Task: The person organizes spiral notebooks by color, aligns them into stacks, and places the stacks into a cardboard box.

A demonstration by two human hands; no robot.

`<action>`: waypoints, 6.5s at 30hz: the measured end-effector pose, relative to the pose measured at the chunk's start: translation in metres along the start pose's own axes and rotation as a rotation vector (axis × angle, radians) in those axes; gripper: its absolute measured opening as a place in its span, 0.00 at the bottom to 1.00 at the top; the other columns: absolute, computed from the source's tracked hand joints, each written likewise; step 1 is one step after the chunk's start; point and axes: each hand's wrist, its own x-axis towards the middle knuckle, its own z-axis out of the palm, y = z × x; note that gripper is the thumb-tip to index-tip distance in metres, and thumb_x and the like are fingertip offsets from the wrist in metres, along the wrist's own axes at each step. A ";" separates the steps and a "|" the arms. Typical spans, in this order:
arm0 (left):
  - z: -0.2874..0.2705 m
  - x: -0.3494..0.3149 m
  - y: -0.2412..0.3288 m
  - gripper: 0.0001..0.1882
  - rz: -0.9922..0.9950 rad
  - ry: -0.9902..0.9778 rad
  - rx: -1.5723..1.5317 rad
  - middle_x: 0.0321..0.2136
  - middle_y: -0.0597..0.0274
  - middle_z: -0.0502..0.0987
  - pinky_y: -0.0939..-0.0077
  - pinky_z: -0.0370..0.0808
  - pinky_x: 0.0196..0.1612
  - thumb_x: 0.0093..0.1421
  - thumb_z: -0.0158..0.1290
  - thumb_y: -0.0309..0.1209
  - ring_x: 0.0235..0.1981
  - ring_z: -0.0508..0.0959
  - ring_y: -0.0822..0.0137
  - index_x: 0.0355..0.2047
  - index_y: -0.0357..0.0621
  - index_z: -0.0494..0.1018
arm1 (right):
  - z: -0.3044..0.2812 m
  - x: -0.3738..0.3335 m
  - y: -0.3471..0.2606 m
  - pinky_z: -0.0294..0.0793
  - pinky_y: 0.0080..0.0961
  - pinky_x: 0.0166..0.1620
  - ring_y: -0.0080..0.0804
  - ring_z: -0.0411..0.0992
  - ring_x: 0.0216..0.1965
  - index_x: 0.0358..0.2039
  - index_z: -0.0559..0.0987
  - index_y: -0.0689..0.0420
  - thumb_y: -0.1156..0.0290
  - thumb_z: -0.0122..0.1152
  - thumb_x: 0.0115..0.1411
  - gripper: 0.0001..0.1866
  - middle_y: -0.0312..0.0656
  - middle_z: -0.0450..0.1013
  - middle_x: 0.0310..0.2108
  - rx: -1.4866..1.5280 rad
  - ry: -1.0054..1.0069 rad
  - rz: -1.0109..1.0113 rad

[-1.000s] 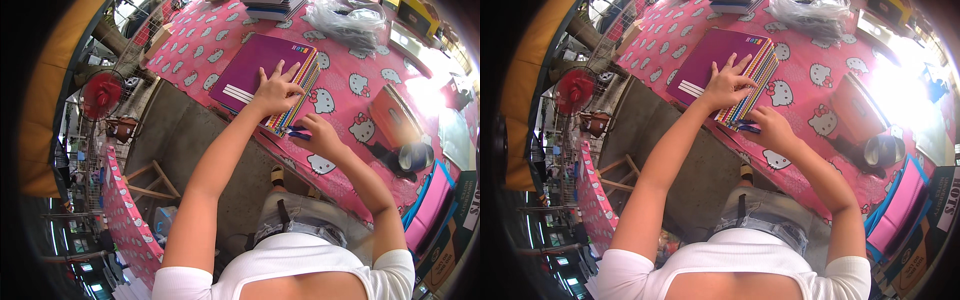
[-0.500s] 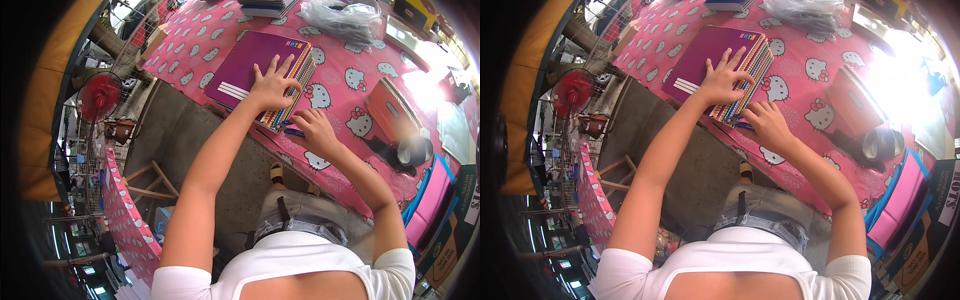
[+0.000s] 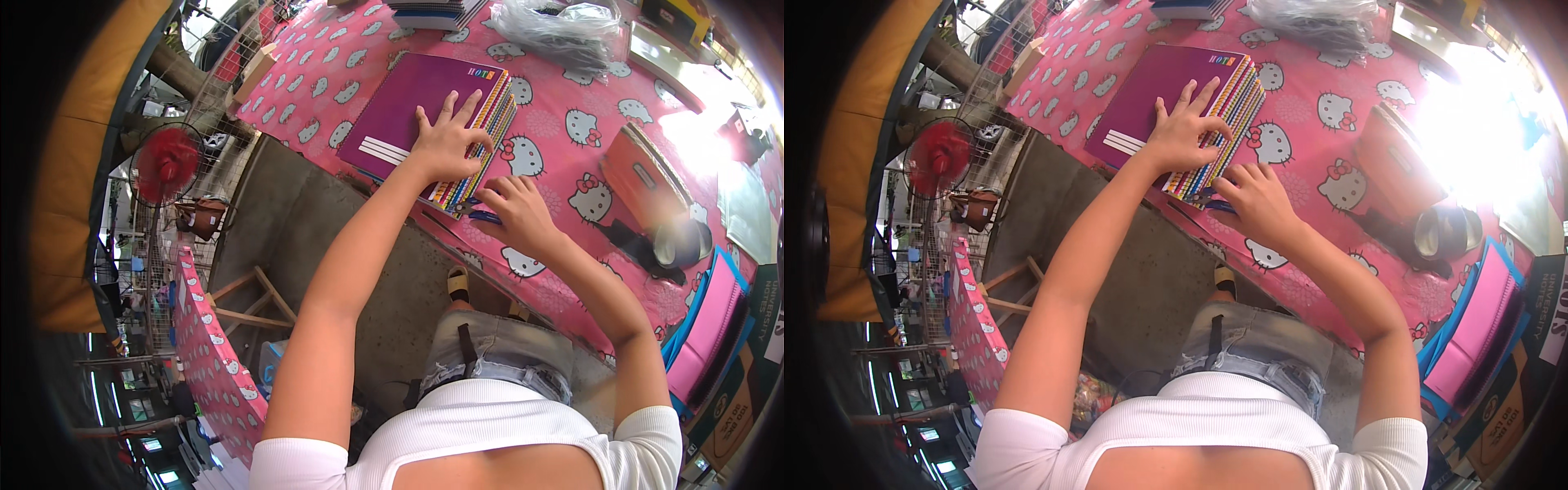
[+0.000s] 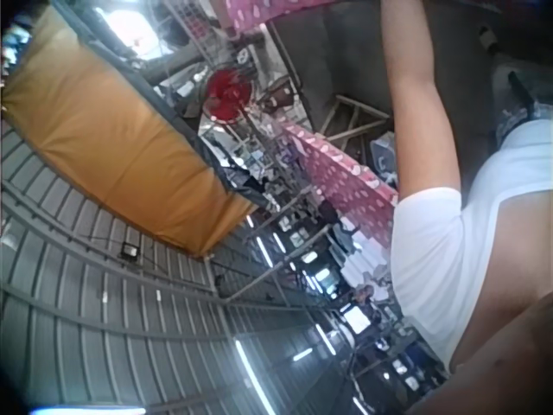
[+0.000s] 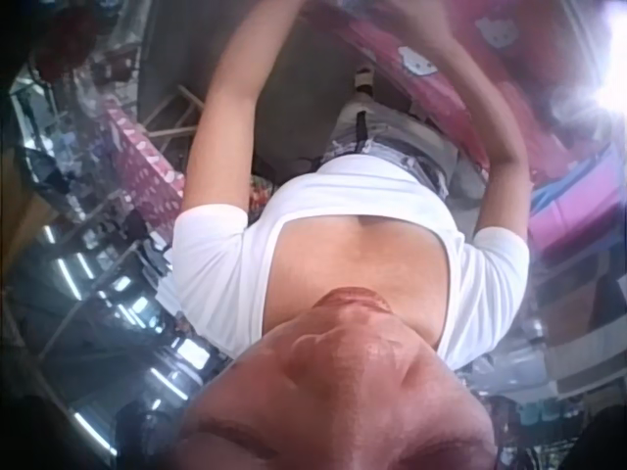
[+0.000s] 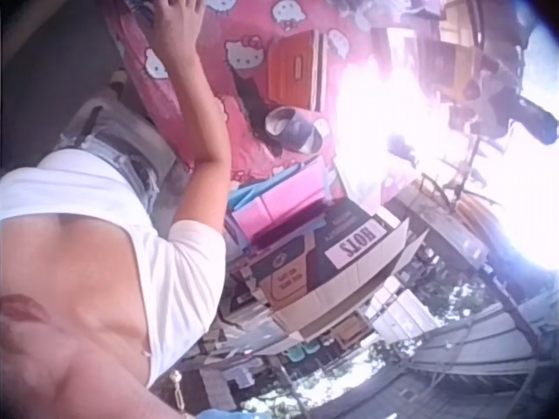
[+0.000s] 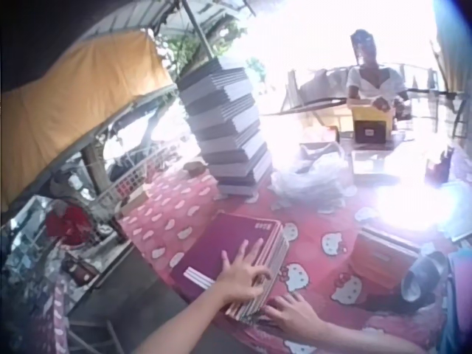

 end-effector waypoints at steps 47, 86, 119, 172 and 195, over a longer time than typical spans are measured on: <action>-0.004 0.001 0.003 0.17 -0.006 -0.028 0.004 0.69 0.60 0.41 0.20 0.35 0.57 0.38 0.57 0.36 0.68 0.39 0.44 0.33 0.66 0.77 | -0.014 0.002 0.020 0.71 0.35 0.36 0.38 0.70 0.32 0.34 0.75 0.54 0.60 0.68 0.45 0.18 0.40 0.70 0.29 0.163 -0.329 0.200; -0.003 0.002 0.005 0.18 -0.005 -0.032 0.032 0.69 0.64 0.42 0.22 0.35 0.57 0.36 0.59 0.36 0.68 0.39 0.44 0.33 0.64 0.76 | 0.009 -0.009 0.016 0.69 0.36 0.37 0.40 0.70 0.34 0.35 0.75 0.56 0.58 0.68 0.47 0.19 0.42 0.69 0.31 0.101 -0.256 0.161; -0.004 0.001 0.003 0.19 -0.015 -0.036 0.045 0.69 0.63 0.41 0.22 0.36 0.58 0.37 0.58 0.37 0.68 0.39 0.44 0.34 0.66 0.76 | -0.003 -0.006 0.012 0.72 0.39 0.38 0.43 0.72 0.35 0.38 0.71 0.58 0.57 0.67 0.48 0.23 0.44 0.69 0.32 -0.148 -0.329 0.103; -0.007 -0.007 0.003 0.17 -0.028 -0.035 0.034 0.68 0.64 0.42 0.20 0.37 0.58 0.38 0.60 0.38 0.68 0.39 0.47 0.33 0.67 0.77 | 0.016 0.019 0.010 0.73 0.39 0.32 0.43 0.75 0.27 0.27 0.79 0.61 0.56 0.67 0.47 0.19 0.46 0.74 0.26 -0.028 -0.602 0.315; 0.009 -0.007 -0.006 0.17 0.013 0.332 -0.290 0.64 0.55 0.55 0.23 0.35 0.58 0.49 0.56 0.42 0.66 0.50 0.50 0.42 0.60 0.77 | 0.017 -0.006 -0.038 0.62 0.34 0.57 0.39 0.64 0.54 0.50 0.70 0.65 0.48 0.46 0.65 0.30 0.51 0.66 0.52 0.965 -0.050 0.888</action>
